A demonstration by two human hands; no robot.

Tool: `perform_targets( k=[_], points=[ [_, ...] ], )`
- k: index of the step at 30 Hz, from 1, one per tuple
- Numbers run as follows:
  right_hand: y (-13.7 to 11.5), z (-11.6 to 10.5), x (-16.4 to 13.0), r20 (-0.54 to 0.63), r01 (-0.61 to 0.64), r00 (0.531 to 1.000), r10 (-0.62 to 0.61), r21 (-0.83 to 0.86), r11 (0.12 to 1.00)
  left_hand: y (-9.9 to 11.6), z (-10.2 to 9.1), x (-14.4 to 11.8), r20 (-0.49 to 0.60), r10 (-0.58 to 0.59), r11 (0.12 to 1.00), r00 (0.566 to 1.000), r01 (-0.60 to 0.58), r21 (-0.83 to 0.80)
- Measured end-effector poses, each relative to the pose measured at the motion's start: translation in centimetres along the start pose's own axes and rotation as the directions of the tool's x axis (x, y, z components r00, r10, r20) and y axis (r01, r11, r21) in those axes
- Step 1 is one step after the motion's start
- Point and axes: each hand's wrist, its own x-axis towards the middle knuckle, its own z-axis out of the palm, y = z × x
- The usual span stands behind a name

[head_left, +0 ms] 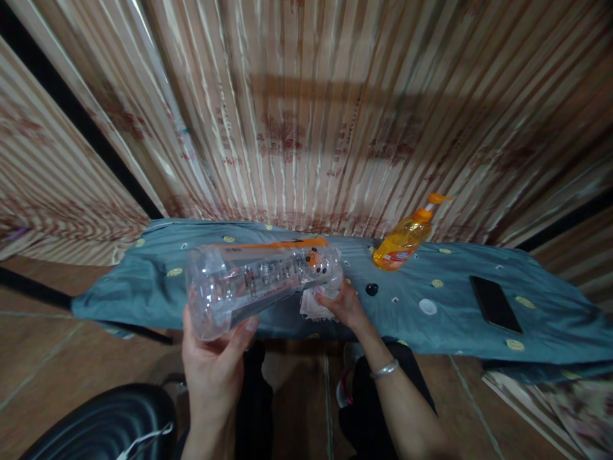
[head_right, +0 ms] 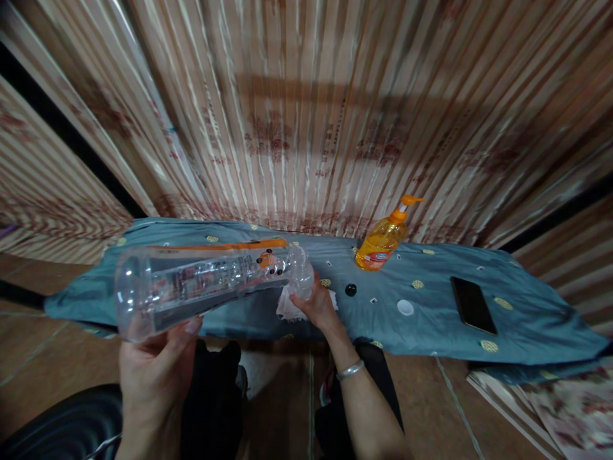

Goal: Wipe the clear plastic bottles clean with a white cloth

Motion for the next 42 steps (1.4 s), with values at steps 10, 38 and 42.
perform_targets(
  k=[10, 38, 42],
  points=[
    [-0.1, 0.0, -0.1, -0.011, 0.007, 1.0, -0.007, 0.026, 1.0, -0.4, -0.4, 0.1, 0.03, 0.001, 1.0, 1.0, -0.001, 0.015],
    [-0.4, 0.1, -0.1, 0.003, -0.024, 1.0, 0.024, 0.062, 0.998, 0.0, 0.1, -0.2, 0.047, 0.005, 1.0, 0.999, -0.006, 0.016],
    [-0.4, 0.1, -0.1, -0.003, -0.036, 0.999, 0.036, 0.057, 0.998, -0.1, 0.0, -0.2, 0.043, 0.01, 1.0, 0.999, -0.011, 0.022]
  ],
)
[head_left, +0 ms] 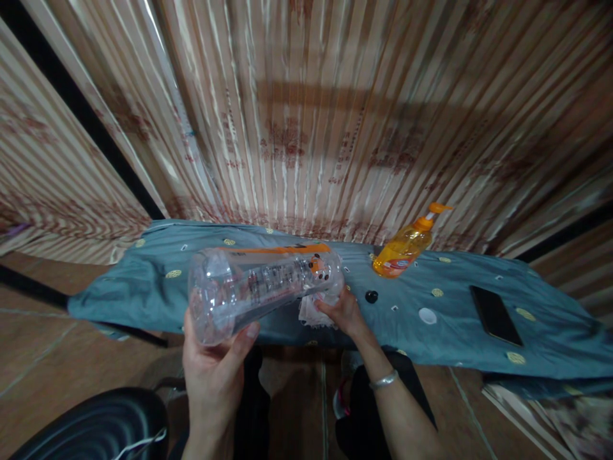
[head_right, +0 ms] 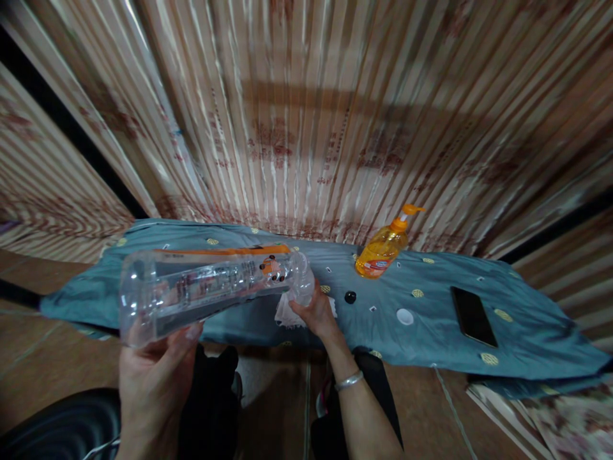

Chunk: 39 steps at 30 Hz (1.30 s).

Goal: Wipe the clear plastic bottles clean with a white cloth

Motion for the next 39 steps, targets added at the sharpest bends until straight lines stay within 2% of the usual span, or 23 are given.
perform_targets(
  k=[8, 14, 23, 28, 39],
  points=[
    [0.44, 0.06, 0.05, -0.014, 0.04, 0.999, -0.04, 0.015, 0.999, 0.18, 0.64, 0.06, 0.005, 0.011, 0.999, 1.0, -0.011, -0.043],
    [0.67, 0.22, 0.03, -0.034, 0.054, 0.998, -0.053, 0.008, 0.999, 0.26, 0.47, 0.09, 0.057, 0.036, 0.998, 0.998, -0.033, -0.047],
    [-0.09, 0.03, -0.04, -0.023, -0.004, 1.0, 0.004, 0.013, 1.0, -0.04, 0.02, 0.26, 0.062, -0.012, 1.0, 0.998, 0.013, -0.025],
    [-0.15, 0.01, -0.01, -0.015, -0.025, 1.0, 0.025, 0.002, 1.0, 0.0, 0.06, 0.15, 0.071, 0.007, 0.997, 0.997, -0.001, -0.081],
    [0.45, 0.06, 0.05, -0.025, 0.008, 1.0, -0.007, 0.03, 1.0, -0.01, 0.16, 0.17, 0.065, -0.009, 0.999, 0.998, 0.012, -0.043]
  ],
)
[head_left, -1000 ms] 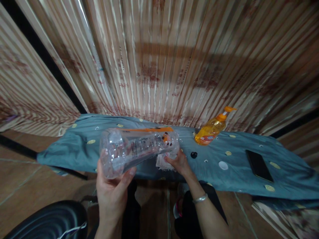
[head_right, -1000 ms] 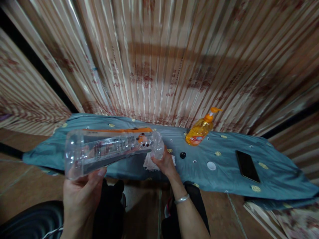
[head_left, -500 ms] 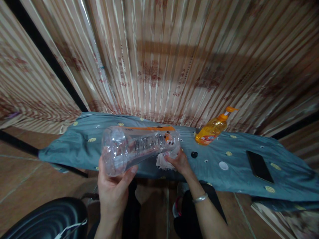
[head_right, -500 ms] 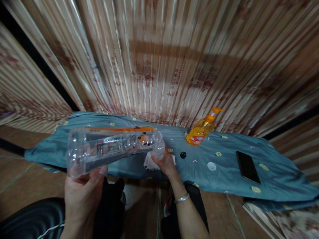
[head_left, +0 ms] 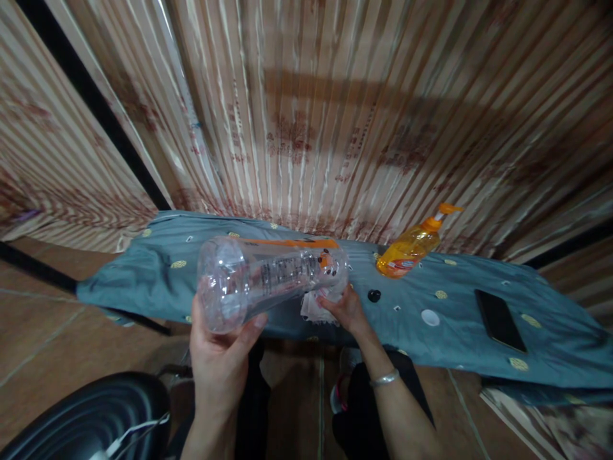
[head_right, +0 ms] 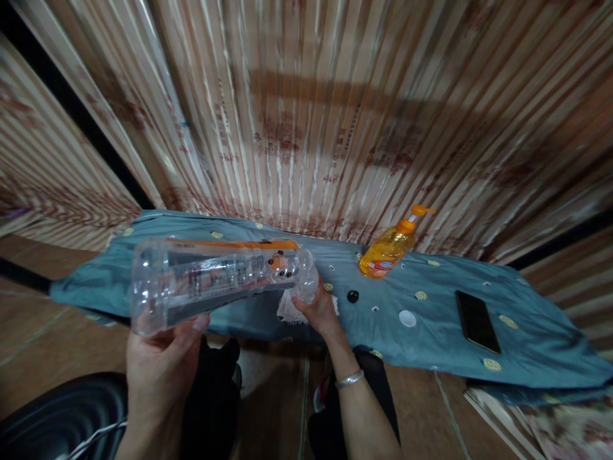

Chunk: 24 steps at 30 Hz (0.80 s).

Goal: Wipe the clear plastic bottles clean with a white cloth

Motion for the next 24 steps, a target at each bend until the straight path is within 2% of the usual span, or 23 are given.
perform_targets(
  k=[12, 24],
  points=[
    [-0.52, -0.07, -0.14, 0.008, 0.009, 1.0, -0.009, 0.025, 1.0, 0.32, 0.38, -0.18, -0.004, 0.029, 0.999, 1.0, -0.029, -0.026],
    [-0.2, -0.02, -0.08, 0.009, 0.003, 1.0, -0.003, 0.016, 1.0, 0.04, -0.02, 0.03, 0.041, 0.046, 0.997, 0.998, -0.043, -0.065]
  ],
)
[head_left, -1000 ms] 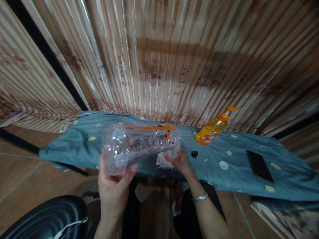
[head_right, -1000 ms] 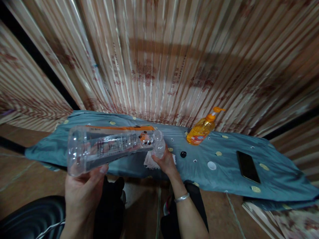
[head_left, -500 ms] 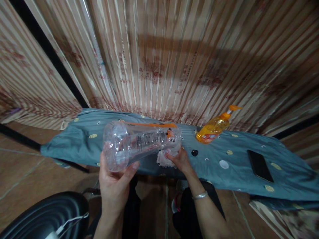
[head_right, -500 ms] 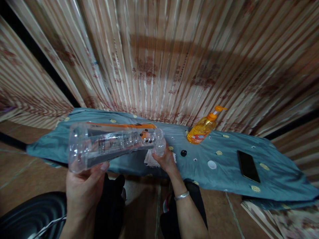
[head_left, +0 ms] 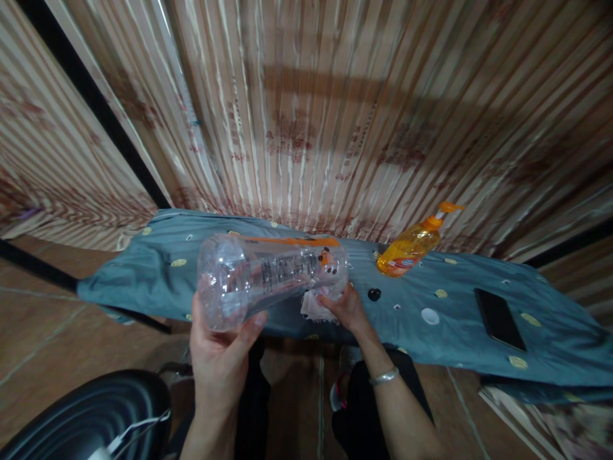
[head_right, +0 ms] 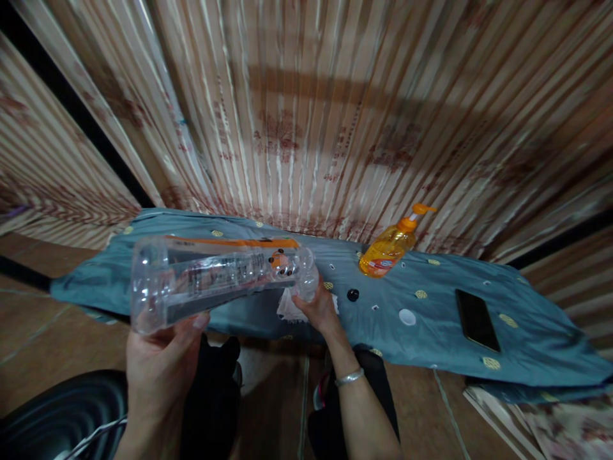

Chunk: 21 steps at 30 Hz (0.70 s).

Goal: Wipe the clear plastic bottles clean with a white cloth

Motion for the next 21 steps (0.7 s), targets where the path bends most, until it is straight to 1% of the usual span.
perform_targets(
  k=[5, 9, 16, 21],
  points=[
    [0.44, 0.12, 0.11, -0.001, 0.015, 1.0, -0.015, -0.012, 1.0, -0.13, -0.13, -0.05, -0.015, -0.013, 1.0, 1.0, 0.013, 0.017],
    [0.7, 0.11, 0.19, -0.004, 0.011, 1.0, -0.011, -0.027, 1.0, -0.19, -0.18, 0.13, -0.012, 0.001, 1.0, 1.0, -0.001, 0.005],
    [0.12, -0.08, 0.13, 0.013, -0.006, 1.0, 0.006, -0.032, 0.999, -0.1, 0.07, 0.21, 0.011, 0.014, 1.0, 1.0, -0.014, -0.005],
    [-0.13, -0.1, 0.06, 0.005, -0.048, 0.999, 0.048, -0.056, 0.997, 0.21, 0.39, 0.2, -0.002, 0.016, 1.0, 1.0, -0.016, -0.006]
  ],
)
